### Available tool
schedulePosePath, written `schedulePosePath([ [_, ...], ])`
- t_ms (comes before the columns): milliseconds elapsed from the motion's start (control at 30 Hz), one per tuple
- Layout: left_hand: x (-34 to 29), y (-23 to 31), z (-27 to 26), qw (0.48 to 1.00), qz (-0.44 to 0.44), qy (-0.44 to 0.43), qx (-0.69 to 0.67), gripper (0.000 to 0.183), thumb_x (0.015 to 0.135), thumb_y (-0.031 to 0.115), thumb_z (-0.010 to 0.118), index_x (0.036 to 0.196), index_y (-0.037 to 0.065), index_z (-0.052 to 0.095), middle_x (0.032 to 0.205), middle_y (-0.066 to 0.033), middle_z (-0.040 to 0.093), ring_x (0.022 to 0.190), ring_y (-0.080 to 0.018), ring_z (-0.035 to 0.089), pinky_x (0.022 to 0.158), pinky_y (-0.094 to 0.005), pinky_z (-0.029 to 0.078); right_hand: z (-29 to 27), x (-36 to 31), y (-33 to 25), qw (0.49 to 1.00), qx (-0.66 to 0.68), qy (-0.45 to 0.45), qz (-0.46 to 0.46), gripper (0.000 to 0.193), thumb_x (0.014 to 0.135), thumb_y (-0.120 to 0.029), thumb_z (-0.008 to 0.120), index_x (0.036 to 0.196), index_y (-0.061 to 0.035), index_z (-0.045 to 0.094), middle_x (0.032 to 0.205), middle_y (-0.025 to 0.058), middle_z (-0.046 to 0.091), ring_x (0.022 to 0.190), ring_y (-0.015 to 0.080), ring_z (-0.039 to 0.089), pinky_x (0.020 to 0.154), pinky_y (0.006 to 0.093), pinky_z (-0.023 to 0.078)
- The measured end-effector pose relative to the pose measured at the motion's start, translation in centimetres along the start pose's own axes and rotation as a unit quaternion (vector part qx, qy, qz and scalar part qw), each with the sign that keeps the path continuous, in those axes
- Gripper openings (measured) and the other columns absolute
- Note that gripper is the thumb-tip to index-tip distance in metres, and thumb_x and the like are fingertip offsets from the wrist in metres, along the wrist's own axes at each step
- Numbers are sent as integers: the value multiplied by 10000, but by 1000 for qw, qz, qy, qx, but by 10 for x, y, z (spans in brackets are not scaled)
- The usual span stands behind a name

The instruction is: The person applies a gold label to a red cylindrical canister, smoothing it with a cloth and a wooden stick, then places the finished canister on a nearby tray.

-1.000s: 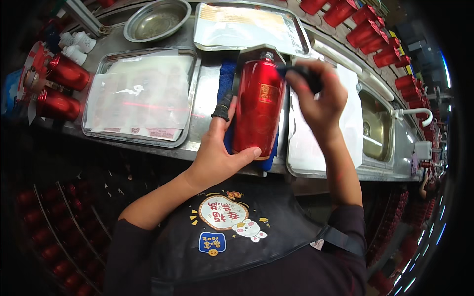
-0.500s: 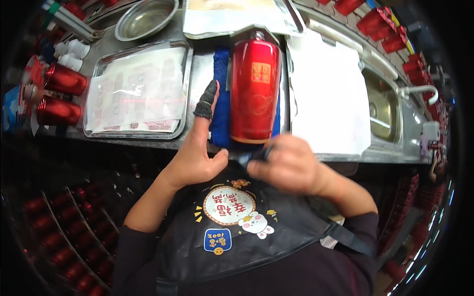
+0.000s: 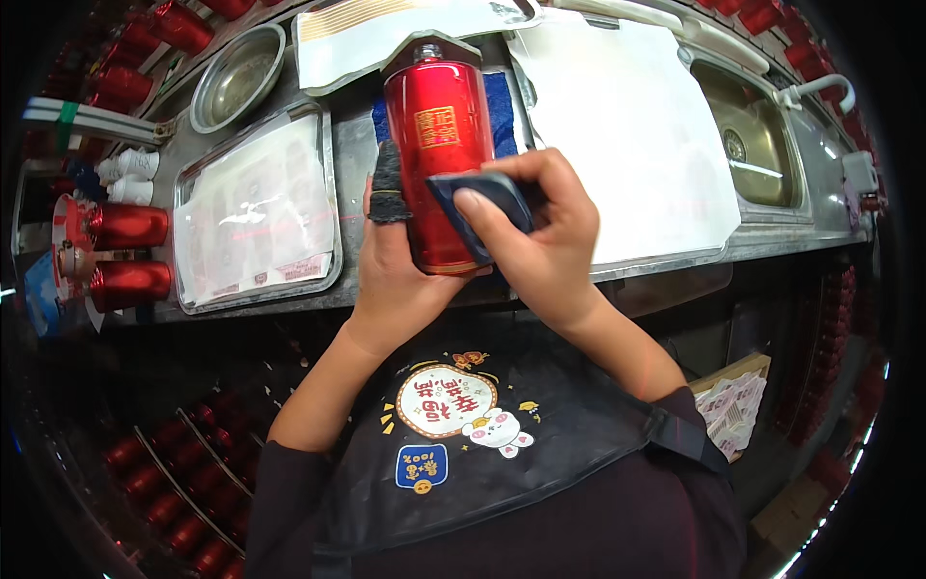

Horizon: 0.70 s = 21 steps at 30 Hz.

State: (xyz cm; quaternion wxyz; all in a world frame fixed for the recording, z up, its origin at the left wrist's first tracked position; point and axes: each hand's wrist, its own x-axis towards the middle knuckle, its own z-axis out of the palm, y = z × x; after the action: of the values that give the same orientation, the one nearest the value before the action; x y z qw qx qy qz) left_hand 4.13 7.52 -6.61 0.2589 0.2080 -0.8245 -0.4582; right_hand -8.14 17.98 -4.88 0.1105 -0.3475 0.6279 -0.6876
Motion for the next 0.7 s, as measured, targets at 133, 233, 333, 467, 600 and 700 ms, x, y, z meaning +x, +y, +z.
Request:
schedulePosePath([
  [133, 1, -5, -4, 997, 39, -63, 17, 1279, 686, 90, 942, 1615, 3, 68, 1559, -185, 411, 1357, -277, 518, 1096, -393, 470, -14, -5, 23, 978, 59, 108, 168, 196, 901, -106, 762, 913, -15, 589, 857, 29, 638, 780, 67, 582, 684, 236, 485],
  [233, 0, -5, -5, 996, 26, -74, -46, 1295, 671, 70, 947, 1617, 13, 65, 1582, -182, 374, 1385, -274, 488, 1122, -399, 453, -40, -10, 31, 962, 52, 56, 260, 191, 894, -69, 762, 897, -21, 577, 866, 29, 630, 770, 34, 573, 676, 196, 479],
  [333, -2, -15, -3, 994, 25, -63, -90, 1286, 663, 62, 946, 1619, 31, 86, 1581, -176, 376, 1390, -276, 484, 1134, -401, 443, -18, -6, -7, 973, 124, 110, 158, 182, 886, -59, 762, 907, -19, 585, 867, 20, 623, 753, 39, 560, 662, 204, 471],
  [467, 1, -11, -4, 996, 5, -50, -77, 1231, 695, 86, 937, 1610, 25, 115, 1556, -168, 413, 1393, -274, 478, 1150, -406, 420, -16, -3, 26, 989, 22, 85, 116, 184, 916, -90, 751, 953, -11, 589, 847, 15, 611, 724, 44, 542, 630, 209, 457],
  [600, -8, -29, -9, 995, 11, -47, 82, 1170, 710, 334, 937, 1562, -49, 233, 1555, -224, 414, 1388, -378, 474, 1219, -485, 238, -35, -6, 12, 984, 41, 96, 146, 161, 924, -52, 729, 919, -17, 573, 826, 15, 627, 693, 43, 559, 597, 193, 451],
  [700, -10, -19, -2, 997, 9, 1, 70, 1144, 704, 373, 924, 1548, -44, 275, 1524, -201, 469, 1367, -371, 496, 1230, -537, 156, -18, -6, -5, 996, -34, 55, 64, 166, 920, -64, 735, 983, -5, 594, 797, 3, 582, 713, 54, 536, 639, 218, 444],
])
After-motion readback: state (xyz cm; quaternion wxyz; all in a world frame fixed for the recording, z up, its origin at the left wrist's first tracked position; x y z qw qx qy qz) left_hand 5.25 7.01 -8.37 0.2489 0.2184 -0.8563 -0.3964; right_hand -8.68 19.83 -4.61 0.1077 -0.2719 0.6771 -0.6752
